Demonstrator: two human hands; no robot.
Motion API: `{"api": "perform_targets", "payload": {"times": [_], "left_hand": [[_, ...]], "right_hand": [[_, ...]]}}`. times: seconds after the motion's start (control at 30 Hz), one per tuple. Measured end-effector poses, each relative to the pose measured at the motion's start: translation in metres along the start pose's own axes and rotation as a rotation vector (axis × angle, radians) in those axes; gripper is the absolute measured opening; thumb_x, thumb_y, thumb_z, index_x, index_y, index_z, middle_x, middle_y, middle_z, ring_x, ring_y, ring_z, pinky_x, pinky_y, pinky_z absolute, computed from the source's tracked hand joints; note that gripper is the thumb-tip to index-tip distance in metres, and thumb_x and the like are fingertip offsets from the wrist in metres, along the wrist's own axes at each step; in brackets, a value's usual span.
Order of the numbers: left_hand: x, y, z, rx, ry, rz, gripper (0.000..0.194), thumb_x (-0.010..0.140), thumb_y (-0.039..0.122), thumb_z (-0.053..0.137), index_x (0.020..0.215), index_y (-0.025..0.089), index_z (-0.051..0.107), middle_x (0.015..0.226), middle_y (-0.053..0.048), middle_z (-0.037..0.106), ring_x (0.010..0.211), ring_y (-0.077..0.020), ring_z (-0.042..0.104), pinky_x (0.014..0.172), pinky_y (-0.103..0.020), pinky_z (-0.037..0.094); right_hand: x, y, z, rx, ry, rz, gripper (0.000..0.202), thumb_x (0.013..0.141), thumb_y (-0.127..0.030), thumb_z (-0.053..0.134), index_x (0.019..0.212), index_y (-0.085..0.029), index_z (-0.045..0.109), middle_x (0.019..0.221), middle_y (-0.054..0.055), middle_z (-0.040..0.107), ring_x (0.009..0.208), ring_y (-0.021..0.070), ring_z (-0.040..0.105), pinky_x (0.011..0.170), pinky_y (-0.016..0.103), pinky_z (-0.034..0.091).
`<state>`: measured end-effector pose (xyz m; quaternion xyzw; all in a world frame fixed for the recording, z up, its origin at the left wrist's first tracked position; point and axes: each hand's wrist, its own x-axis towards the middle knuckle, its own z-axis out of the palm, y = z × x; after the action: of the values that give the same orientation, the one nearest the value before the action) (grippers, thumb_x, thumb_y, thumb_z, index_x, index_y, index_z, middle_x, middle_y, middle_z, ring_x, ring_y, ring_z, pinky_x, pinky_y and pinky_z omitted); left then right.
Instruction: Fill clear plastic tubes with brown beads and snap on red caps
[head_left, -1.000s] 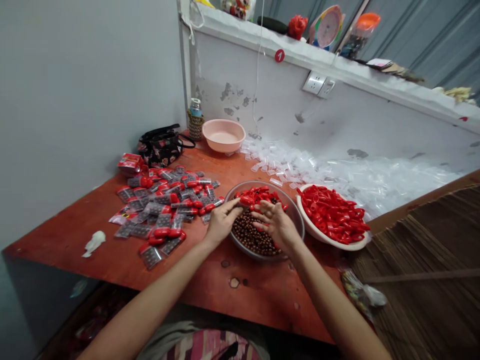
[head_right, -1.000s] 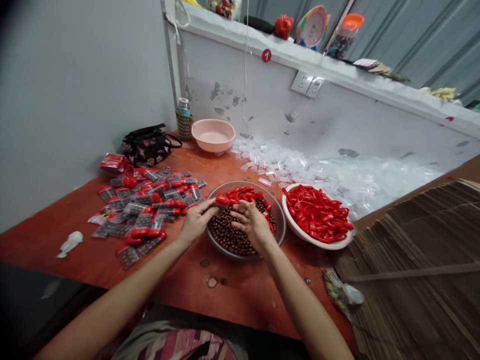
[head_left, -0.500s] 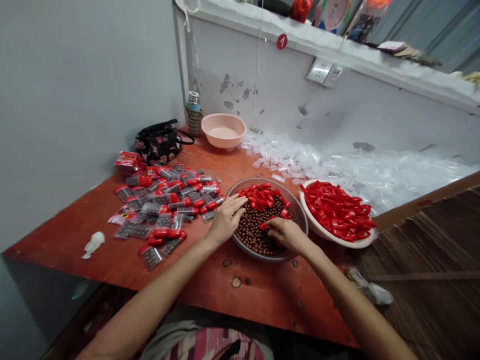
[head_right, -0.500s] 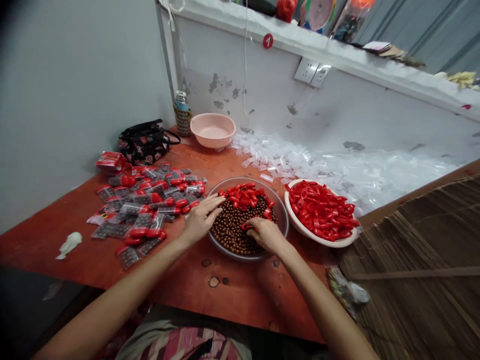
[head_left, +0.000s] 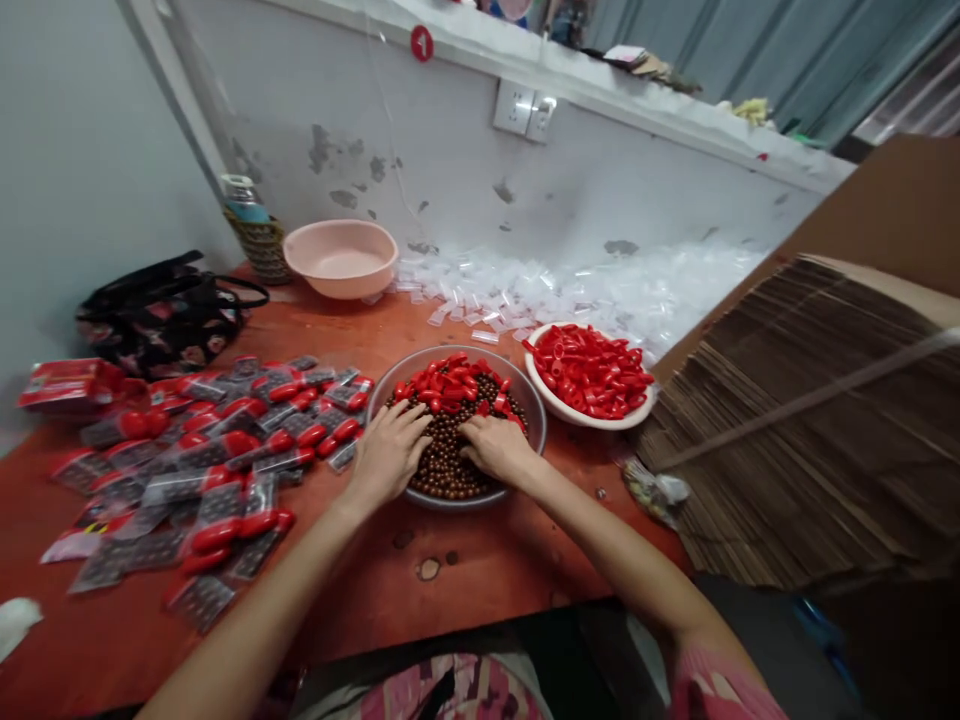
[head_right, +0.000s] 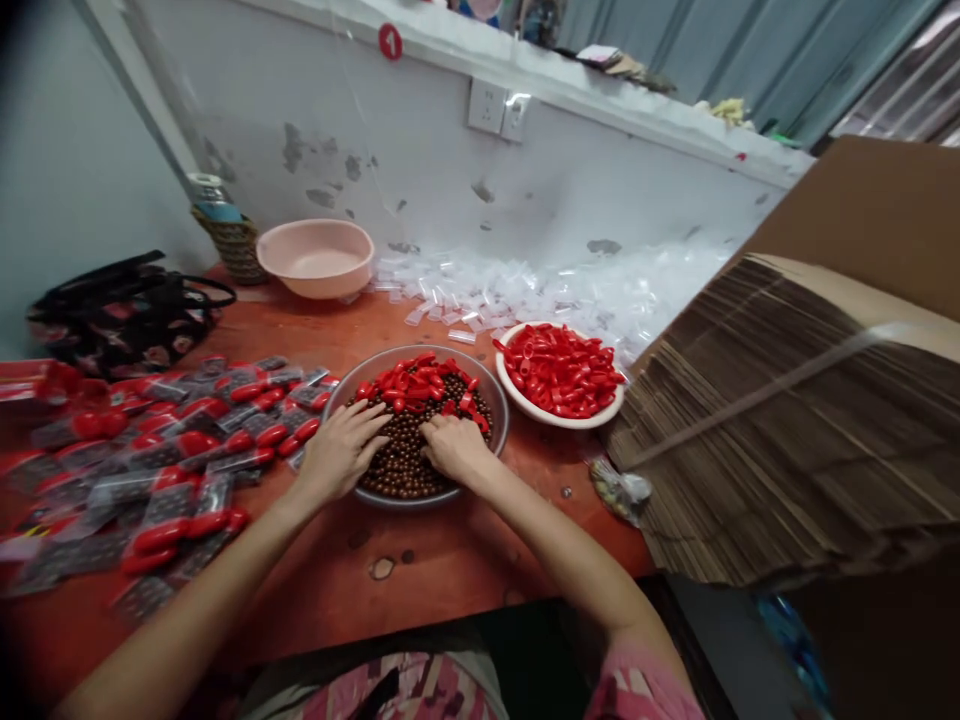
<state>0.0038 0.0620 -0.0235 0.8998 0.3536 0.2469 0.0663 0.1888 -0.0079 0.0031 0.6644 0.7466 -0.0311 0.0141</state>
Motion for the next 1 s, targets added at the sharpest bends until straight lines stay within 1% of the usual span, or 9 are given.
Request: {"api": "perform_targets", "payload": {"times": [0.13, 0.27, 0.43, 0.57, 0.67, 0.7, 0.8, 0.9, 1.0], "left_hand": [[0.002, 0.001, -0.001, 0.067, -0.063, 0.009, 0.037, 0.082, 0.032, 0.048, 0.117, 0.021, 0.055, 0.129, -0.005, 0.050, 0.124, -0.0280, 0.037, 0.103, -0.047, 0.029], [0.016, -0.003, 0.002, 0.109, -0.137, -0.031, 0.056, 0.079, 0.038, 0.050, 0.130, 0.016, 0.040, 0.140, -0.012, 0.033, 0.130, -0.0321, 0.027, 0.102, -0.047, 0.030], [0.047, -0.010, 0.020, 0.061, -0.253, 0.009, 0.049, 0.083, 0.026, 0.041, 0.130, 0.013, 0.038, 0.140, -0.014, 0.034, 0.130, -0.0290, 0.028, 0.103, -0.046, 0.030], [0.058, -0.002, 0.033, -0.058, -0.337, 0.204, 0.046, 0.086, 0.022, 0.032, 0.131, 0.016, 0.036, 0.139, -0.009, 0.036, 0.130, -0.0220, 0.030, 0.106, -0.041, 0.029], [0.056, 0.006, 0.037, -0.071, -0.379, 0.229, 0.044, 0.087, 0.025, 0.032, 0.130, 0.016, 0.040, 0.134, -0.008, 0.043, 0.129, -0.0239, 0.032, 0.106, -0.046, 0.025], [0.055, 0.007, 0.037, -0.070, -0.376, 0.229, 0.043, 0.088, 0.026, 0.033, 0.129, 0.016, 0.041, 0.134, -0.008, 0.045, 0.129, -0.0245, 0.032, 0.106, -0.048, 0.024], [0.054, 0.008, 0.036, -0.086, -0.324, 0.220, 0.041, 0.087, 0.029, 0.034, 0.126, 0.017, 0.045, 0.133, -0.008, 0.045, 0.128, -0.0232, 0.034, 0.106, -0.048, 0.024], [0.053, 0.004, 0.033, -0.088, -0.254, 0.164, 0.040, 0.088, 0.032, 0.034, 0.121, 0.017, 0.049, 0.128, -0.008, 0.050, 0.123, -0.0213, 0.041, 0.105, -0.045, 0.028], [0.052, 0.002, 0.030, -0.074, -0.213, 0.124, 0.039, 0.088, 0.034, 0.036, 0.117, 0.017, 0.053, 0.123, -0.009, 0.055, 0.120, -0.0213, 0.044, 0.104, -0.043, 0.031]], "right_hand": [[0.002, 0.004, 0.003, -0.018, 0.070, 0.126, 0.025, 0.083, -0.028, 0.048, 0.106, -0.017, 0.051, 0.109, 0.011, 0.055, 0.098, 0.0224, 0.052, 0.077, 0.034, 0.042], [0.001, 0.005, 0.007, 0.003, 0.116, 0.105, 0.026, 0.081, -0.030, 0.052, 0.104, -0.018, 0.052, 0.106, 0.008, 0.057, 0.094, 0.0205, 0.054, 0.078, 0.032, 0.042], [-0.001, -0.004, 0.002, 0.049, 0.171, 0.111, 0.021, 0.083, -0.033, 0.050, 0.096, -0.018, 0.056, 0.098, 0.007, 0.061, 0.089, 0.0185, 0.057, 0.074, 0.030, 0.042], [-0.038, 0.009, 0.000, 0.154, 0.552, 0.138, 0.023, 0.090, -0.028, 0.038, 0.102, -0.020, 0.056, 0.105, 0.006, 0.061, 0.097, 0.0151, 0.054, 0.084, 0.027, 0.038], [-0.084, 0.052, 0.008, 0.097, 0.726, 0.409, 0.022, 0.089, -0.027, 0.039, 0.090, -0.018, 0.059, 0.091, 0.008, 0.065, 0.087, 0.0166, 0.058, 0.079, 0.028, 0.039], [-0.098, 0.071, 0.012, 0.026, 0.689, 0.600, 0.023, 0.089, -0.029, 0.040, 0.090, -0.016, 0.060, 0.087, 0.010, 0.065, 0.084, 0.0190, 0.058, 0.075, 0.030, 0.040], [-0.124, 0.130, 0.029, -0.130, 0.307, 0.979, 0.027, 0.085, -0.031, 0.045, 0.089, -0.010, 0.060, 0.077, 0.016, 0.063, 0.076, 0.0257, 0.061, 0.066, 0.035, 0.041], [-0.128, 0.165, 0.045, -0.152, 0.132, 1.039, 0.031, 0.086, -0.028, 0.041, 0.095, -0.003, 0.057, 0.081, 0.022, 0.061, 0.082, 0.0312, 0.061, 0.067, 0.040, 0.041], [-0.122, 0.175, 0.054, -0.105, 0.082, 0.972, 0.028, 0.083, -0.024, 0.042, 0.096, -0.004, 0.058, 0.087, 0.023, 0.059, 0.082, 0.0310, 0.061, 0.067, 0.040, 0.042]]}}
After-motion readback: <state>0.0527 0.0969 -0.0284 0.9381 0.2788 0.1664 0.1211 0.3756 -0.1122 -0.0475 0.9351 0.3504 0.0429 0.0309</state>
